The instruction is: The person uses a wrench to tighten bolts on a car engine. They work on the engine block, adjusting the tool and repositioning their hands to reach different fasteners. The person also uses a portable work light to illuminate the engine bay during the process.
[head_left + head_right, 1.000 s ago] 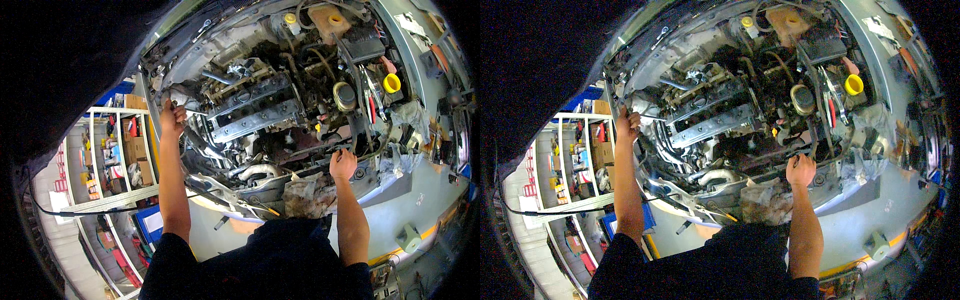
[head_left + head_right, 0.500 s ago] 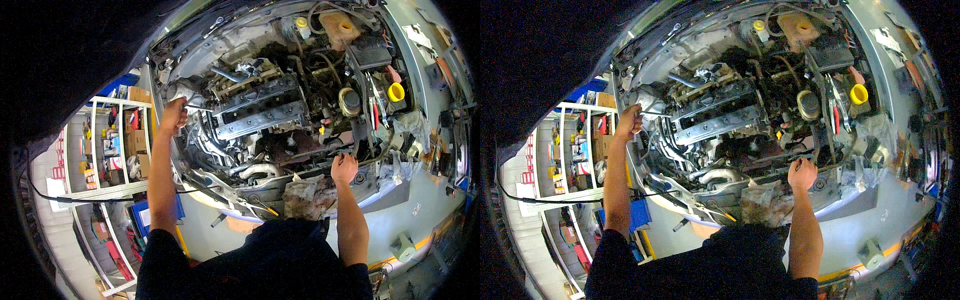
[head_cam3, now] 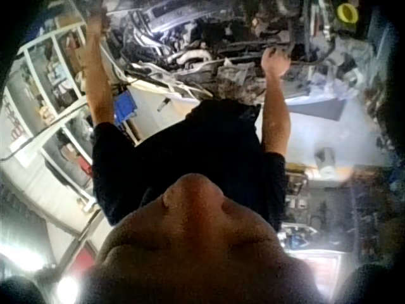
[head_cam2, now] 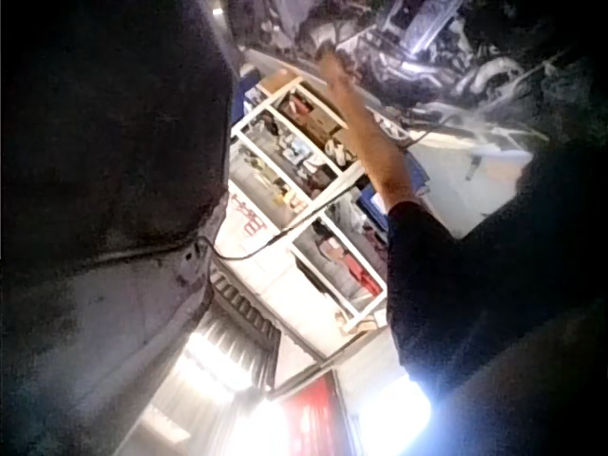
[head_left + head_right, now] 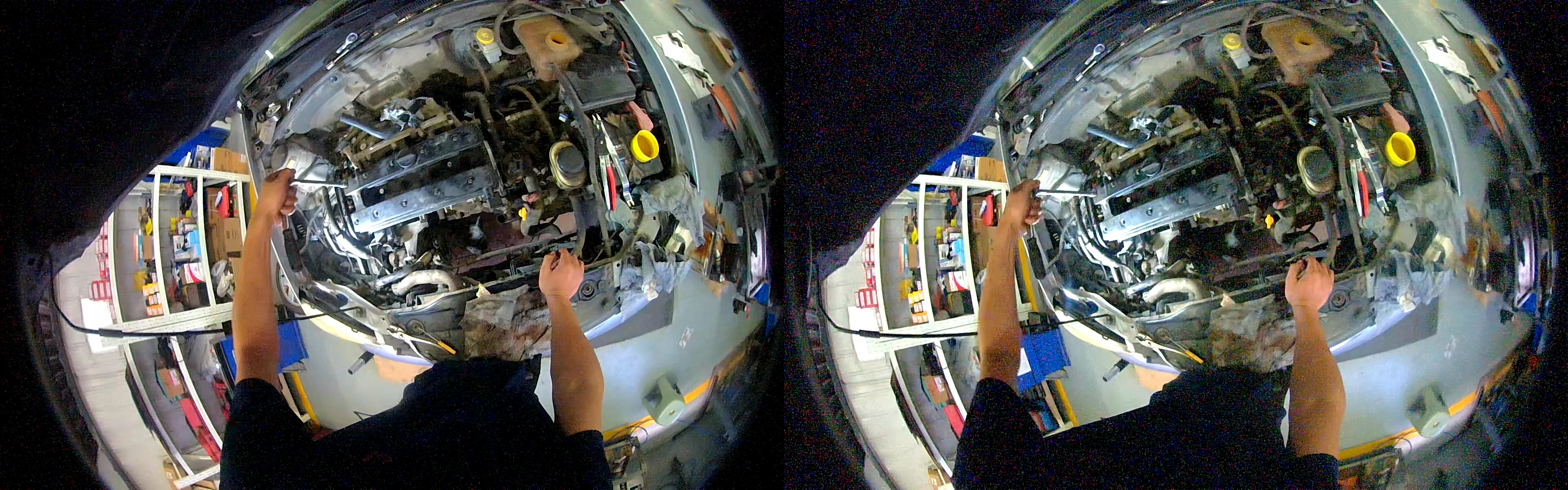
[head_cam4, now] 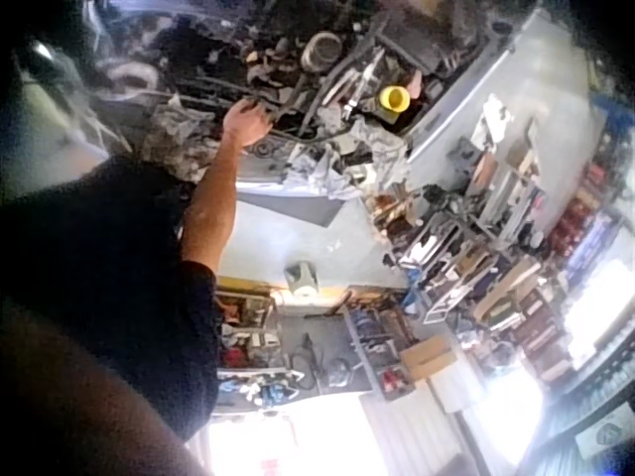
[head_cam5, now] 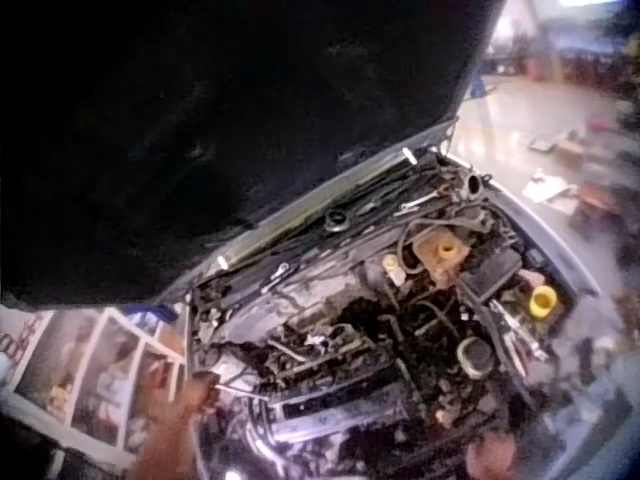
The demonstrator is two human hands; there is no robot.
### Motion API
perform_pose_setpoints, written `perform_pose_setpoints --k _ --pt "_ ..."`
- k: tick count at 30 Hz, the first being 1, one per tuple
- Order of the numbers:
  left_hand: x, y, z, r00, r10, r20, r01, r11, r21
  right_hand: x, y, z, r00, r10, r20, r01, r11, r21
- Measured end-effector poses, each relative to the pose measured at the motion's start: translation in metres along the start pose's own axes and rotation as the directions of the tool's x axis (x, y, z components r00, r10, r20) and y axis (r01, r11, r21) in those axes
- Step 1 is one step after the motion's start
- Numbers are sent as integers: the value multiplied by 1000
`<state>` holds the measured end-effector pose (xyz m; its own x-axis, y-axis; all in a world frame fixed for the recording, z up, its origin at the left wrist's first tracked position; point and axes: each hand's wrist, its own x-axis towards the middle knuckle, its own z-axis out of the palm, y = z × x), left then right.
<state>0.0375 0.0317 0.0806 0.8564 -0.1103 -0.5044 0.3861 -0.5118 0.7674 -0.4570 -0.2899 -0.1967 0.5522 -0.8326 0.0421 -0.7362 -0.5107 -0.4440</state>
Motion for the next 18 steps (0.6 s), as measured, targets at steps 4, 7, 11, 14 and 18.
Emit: perform_pose_setpoints --k 4,7,11,14,18 --pt "-9 1 -2 999 31 22 -31 1000 0 -1 3 4 1000 0 -10 0 1000 -14" --pt "0 -7 5 994 62 89 -24 924 -382 1 -1 -1 1000 16 13 -16 1000 -24" --pt "14 -31 21 953 303 -27 -139 354 -925 -1 0 -1 999 4 -34 -5 1000 -16" --pt "27 -40 34 917 260 -302 -340 115 -933 0 -1 -1 999 -2 -32 1 1000 -18" --pt "26 -45 39 914 275 -299 -316 16 -949 1 -1 -2 997 48 64 -47 999 -13"
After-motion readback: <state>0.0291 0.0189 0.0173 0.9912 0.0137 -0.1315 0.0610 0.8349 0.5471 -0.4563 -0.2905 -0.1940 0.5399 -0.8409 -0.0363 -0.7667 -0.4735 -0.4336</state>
